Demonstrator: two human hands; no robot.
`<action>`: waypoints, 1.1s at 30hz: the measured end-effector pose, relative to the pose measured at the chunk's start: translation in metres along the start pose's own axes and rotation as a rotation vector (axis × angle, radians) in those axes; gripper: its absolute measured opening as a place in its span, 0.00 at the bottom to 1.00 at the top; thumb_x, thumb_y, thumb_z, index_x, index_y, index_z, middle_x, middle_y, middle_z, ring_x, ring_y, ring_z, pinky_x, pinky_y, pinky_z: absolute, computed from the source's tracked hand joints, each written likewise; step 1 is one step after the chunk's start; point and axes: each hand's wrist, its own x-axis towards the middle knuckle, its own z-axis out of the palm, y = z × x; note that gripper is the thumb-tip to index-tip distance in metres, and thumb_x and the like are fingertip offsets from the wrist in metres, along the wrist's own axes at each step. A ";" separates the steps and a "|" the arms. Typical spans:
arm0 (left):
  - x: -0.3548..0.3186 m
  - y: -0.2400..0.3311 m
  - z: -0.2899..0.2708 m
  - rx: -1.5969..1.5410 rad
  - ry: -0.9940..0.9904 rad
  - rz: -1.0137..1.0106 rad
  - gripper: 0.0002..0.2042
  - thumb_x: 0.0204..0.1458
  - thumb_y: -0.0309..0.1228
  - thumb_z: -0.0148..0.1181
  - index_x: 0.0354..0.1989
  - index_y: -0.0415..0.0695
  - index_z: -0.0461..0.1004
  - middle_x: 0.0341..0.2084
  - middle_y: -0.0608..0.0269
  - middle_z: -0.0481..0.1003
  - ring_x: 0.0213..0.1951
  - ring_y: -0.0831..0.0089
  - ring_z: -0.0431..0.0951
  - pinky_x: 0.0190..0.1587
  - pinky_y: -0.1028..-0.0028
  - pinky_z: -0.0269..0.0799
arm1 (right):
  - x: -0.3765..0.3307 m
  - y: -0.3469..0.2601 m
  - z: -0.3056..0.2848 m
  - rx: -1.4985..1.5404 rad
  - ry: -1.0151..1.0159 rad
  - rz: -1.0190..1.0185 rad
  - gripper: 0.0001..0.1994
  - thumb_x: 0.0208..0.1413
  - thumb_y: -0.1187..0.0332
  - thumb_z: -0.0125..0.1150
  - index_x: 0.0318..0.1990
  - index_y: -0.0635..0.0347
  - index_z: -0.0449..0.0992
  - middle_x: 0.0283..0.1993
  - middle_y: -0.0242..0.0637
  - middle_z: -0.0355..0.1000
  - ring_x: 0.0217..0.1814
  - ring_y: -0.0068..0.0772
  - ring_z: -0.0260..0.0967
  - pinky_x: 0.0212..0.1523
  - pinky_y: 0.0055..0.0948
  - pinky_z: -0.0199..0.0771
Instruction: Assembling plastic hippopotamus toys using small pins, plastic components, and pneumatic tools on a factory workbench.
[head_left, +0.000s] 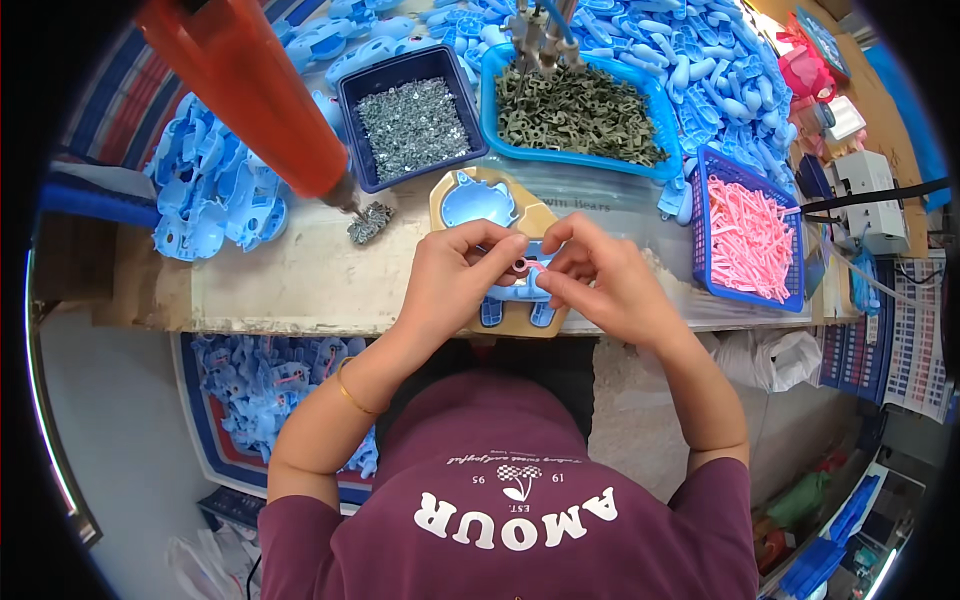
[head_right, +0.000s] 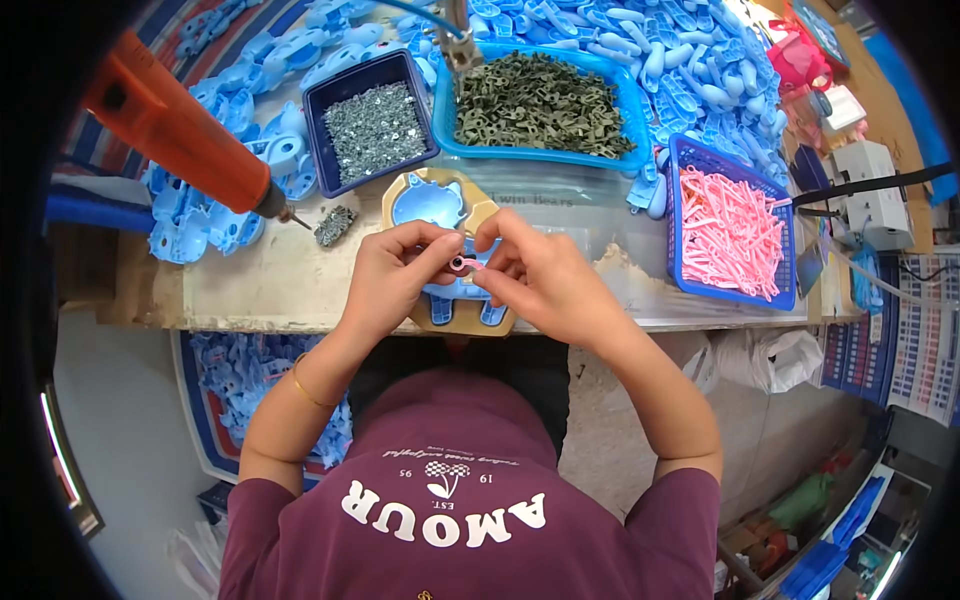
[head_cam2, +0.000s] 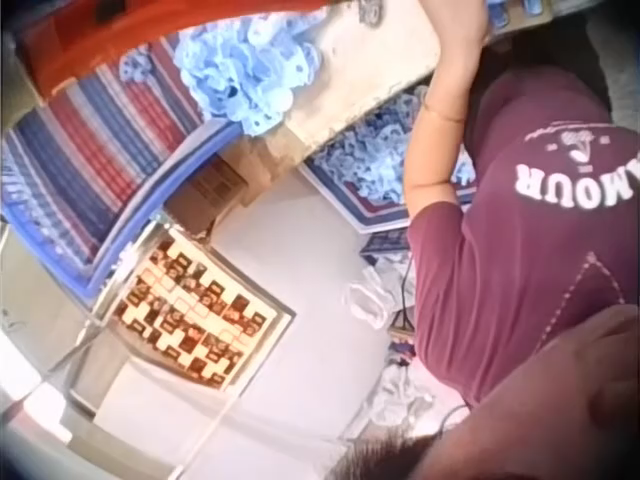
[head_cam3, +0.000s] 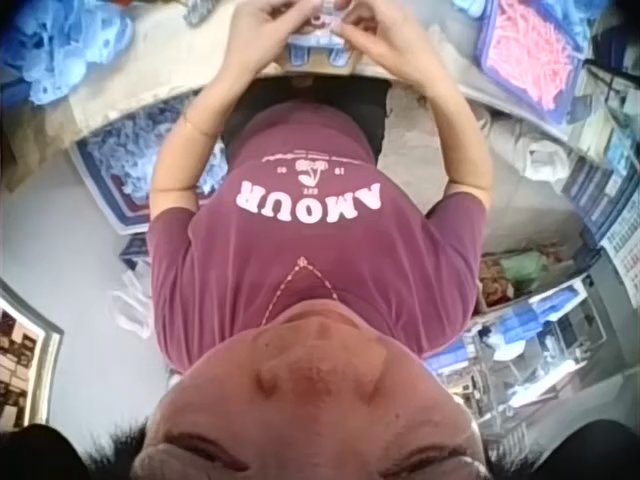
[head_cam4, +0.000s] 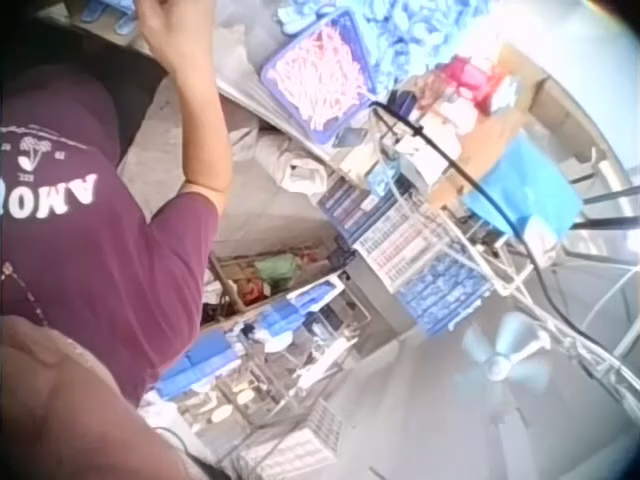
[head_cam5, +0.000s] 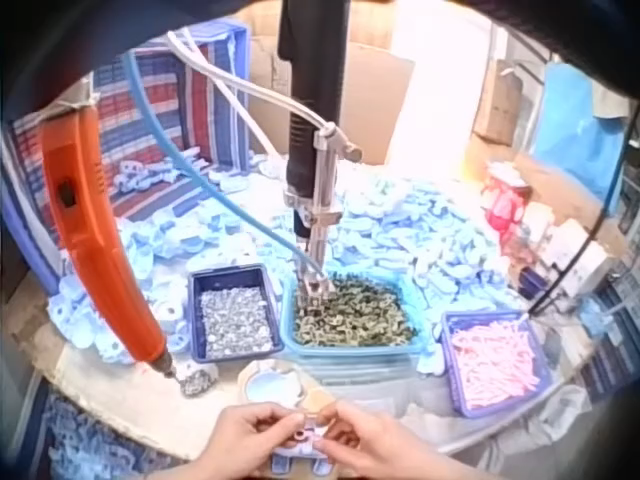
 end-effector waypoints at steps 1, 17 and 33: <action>0.000 -0.001 0.000 -0.002 0.001 -0.001 0.12 0.62 0.33 0.63 0.43 0.35 0.82 0.33 0.63 0.81 0.34 0.80 0.81 0.37 0.81 0.79 | 0.000 -0.001 0.001 -0.002 0.005 0.011 0.11 0.61 0.75 0.64 0.46 0.63 0.67 0.30 0.38 0.79 0.31 0.24 0.79 0.29 0.24 0.75; 0.002 -0.005 -0.012 -0.114 -0.149 -0.022 0.13 0.65 0.33 0.60 0.46 0.34 0.81 0.35 0.59 0.82 0.36 0.77 0.83 0.38 0.81 0.80 | -0.003 0.008 0.011 -0.215 0.091 -0.098 0.09 0.58 0.75 0.66 0.46 0.62 0.79 0.33 0.37 0.80 0.30 0.22 0.78 0.31 0.23 0.76; -0.011 -0.005 -0.045 0.763 0.201 0.617 0.08 0.62 0.26 0.59 0.45 0.41 0.82 0.35 0.59 0.83 0.34 0.71 0.81 0.33 0.73 0.74 | 0.036 0.017 0.037 -0.800 0.121 -0.309 0.06 0.49 0.65 0.69 0.31 0.55 0.81 0.31 0.35 0.75 0.36 0.44 0.75 0.36 0.43 0.74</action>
